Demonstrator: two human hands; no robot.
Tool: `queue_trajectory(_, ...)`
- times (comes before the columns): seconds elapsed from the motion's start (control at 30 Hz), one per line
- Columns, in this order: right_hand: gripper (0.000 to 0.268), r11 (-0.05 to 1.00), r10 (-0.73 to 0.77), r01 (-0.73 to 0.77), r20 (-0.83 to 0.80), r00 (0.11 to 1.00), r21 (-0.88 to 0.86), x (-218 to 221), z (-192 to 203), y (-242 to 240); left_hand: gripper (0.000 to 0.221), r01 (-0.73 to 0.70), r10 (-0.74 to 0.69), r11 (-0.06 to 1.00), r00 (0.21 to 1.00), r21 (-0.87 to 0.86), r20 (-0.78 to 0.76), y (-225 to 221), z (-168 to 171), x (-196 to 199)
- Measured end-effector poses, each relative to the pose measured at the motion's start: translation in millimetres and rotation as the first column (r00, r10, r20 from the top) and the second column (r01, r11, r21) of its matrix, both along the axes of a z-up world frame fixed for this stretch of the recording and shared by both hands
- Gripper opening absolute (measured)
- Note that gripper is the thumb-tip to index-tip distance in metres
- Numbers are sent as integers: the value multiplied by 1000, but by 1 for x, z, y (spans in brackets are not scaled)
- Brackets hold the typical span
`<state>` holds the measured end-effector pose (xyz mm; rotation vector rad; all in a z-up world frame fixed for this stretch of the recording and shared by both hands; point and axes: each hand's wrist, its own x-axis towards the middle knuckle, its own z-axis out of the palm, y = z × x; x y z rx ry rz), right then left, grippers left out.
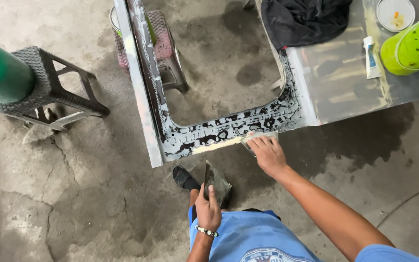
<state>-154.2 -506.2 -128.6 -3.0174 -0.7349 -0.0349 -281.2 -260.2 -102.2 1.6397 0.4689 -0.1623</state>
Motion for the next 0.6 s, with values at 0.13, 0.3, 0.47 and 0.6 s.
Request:
queue_trajectory(0.13,38,1000,-4,4,-25,1000,5,-7,9,4,37,-15,16,999,999,34,-34,1,1,-1)
queue_trajectory(0.3,41,1000,22,-22,4,1000,-10,4,-2,2,36,-15,15,999,1000,29,-18,0,5,5)
queue_trajectory(0.47,39,1000,18,-18,-7,1000,2,-7,8,5,37,11,-8,998,999,65,-49,-1,3,4)
queue_trajectory(0.6,40,999,26,-26,8,1000,33,3,11,5,38,-19,19,999,1000,-46,-9,-2,-5,8)
